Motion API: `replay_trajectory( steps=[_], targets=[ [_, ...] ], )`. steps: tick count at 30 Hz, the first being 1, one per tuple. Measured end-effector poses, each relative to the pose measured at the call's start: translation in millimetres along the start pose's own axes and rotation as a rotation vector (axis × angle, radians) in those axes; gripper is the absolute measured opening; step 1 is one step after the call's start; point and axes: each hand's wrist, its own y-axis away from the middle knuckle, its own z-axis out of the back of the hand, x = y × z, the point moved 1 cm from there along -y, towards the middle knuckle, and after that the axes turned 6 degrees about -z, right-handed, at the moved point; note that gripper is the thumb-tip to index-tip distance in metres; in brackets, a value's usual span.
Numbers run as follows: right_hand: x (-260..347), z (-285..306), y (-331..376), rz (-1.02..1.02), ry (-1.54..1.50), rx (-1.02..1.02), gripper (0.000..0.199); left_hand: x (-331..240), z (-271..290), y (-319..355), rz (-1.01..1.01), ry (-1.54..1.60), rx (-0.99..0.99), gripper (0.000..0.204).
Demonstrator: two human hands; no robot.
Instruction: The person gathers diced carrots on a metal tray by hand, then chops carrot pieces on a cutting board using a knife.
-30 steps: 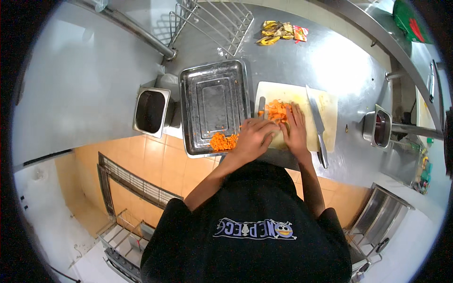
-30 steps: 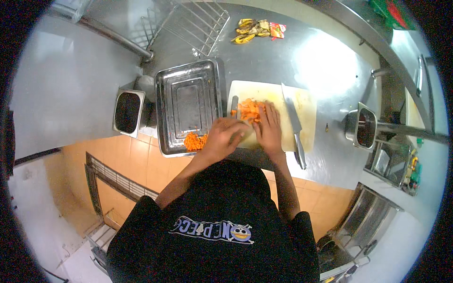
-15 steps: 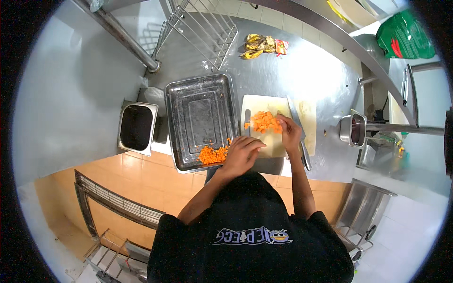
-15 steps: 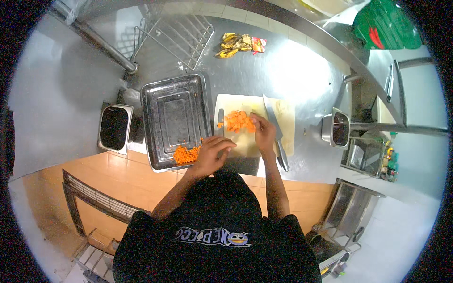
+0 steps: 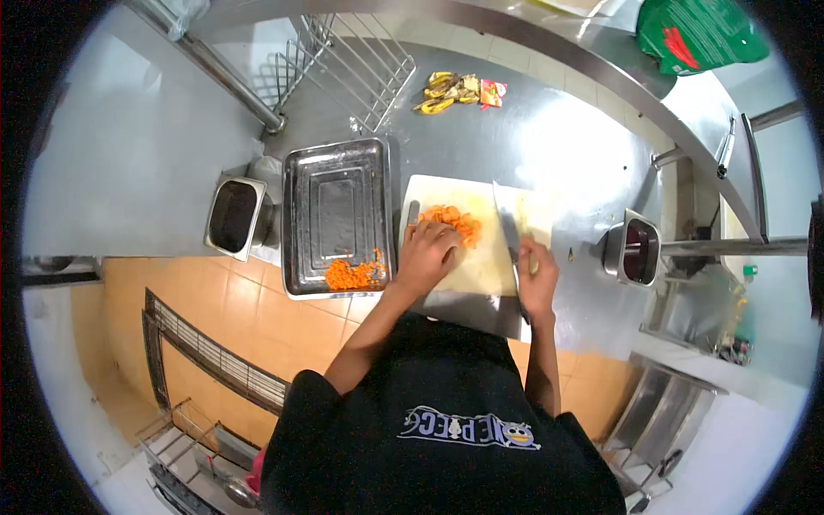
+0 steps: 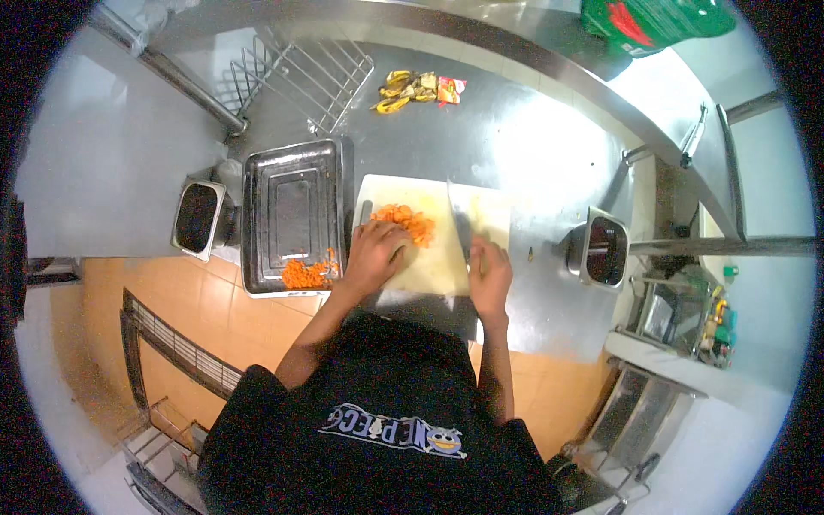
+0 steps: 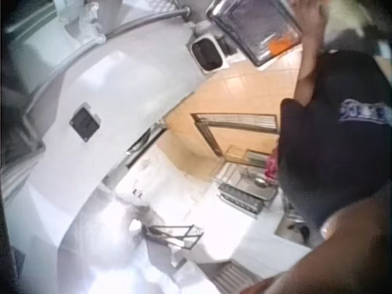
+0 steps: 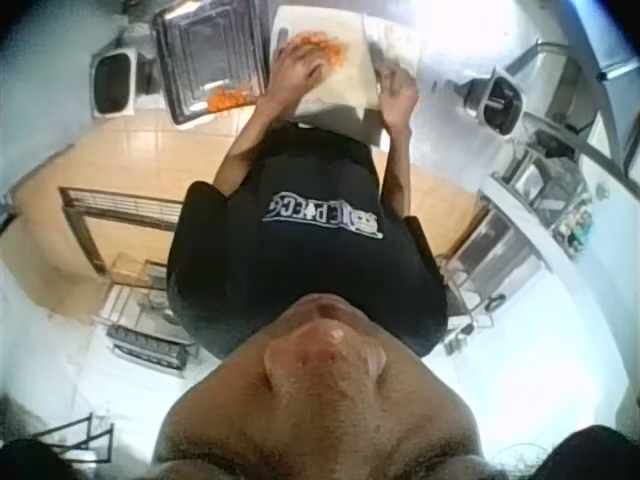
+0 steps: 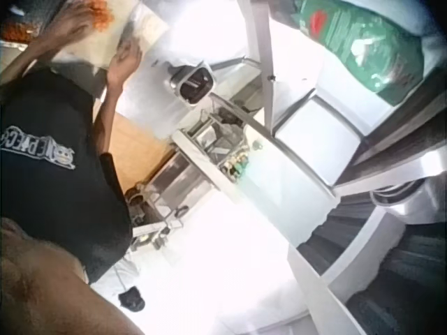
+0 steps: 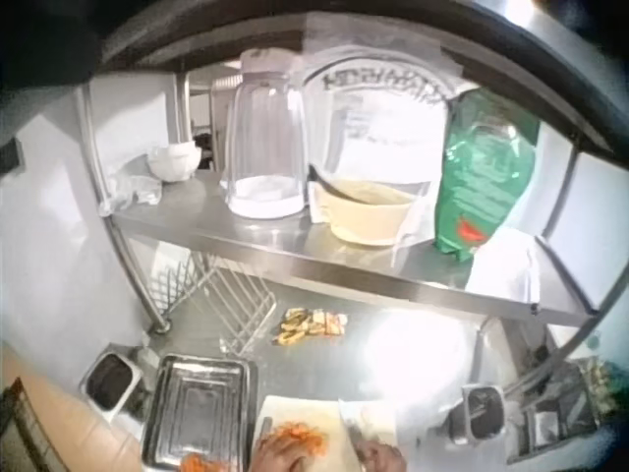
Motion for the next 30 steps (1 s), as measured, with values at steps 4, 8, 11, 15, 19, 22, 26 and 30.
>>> replay_trajectory(
  steps=[4, 8, 11, 15, 19, 22, 26, 30],
  targets=[
    [-26.8, 7.4, 19.9, 0.039, 0.143, 0.151, 0.051, -3.7, -31.5, -21.9, 0.032, -0.195, -0.136, 0.035],
    [-55.8, 1.5, 22.2, 0.24, 0.333, 0.206, 0.07, -6.2, -46.6, -42.0, 0.075, -0.313, -0.111, 0.03],
    [-54.8, 5.1, 14.3, 0.298, 0.335, 0.249, 0.081, -6.4, -53.8, -42.6, 0.118, -0.342, -0.072, 0.026],
    [-38.4, 15.8, 3.8, 0.177, 0.256, 0.341, 0.082, -13.4, -59.2, -42.0, 0.191, -0.354, -0.015, 0.026],
    [-35.4, 13.8, -5.9, 0.039, 0.295, 0.421, 0.081, -15.8, -59.2, -47.6, 0.147, -0.321, -0.07, 0.025],
    [-53.0, 8.8, 3.1, 0.072, 0.183, 0.275, 0.078, -16.8, -66.2, -46.3, 0.167, -0.273, -0.022, 0.025],
    [-31.9, 17.4, 3.4, -0.269, -0.101, 0.407, 0.077, -4.8, -74.6, -54.0, 0.046, -0.177, -0.078, 0.013],
    [-35.6, 12.7, 21.4, -0.2, -0.126, 0.3, 0.076, -7.8, -76.3, -55.8, 0.03, -0.144, -0.11, 0.012]
  ],
)
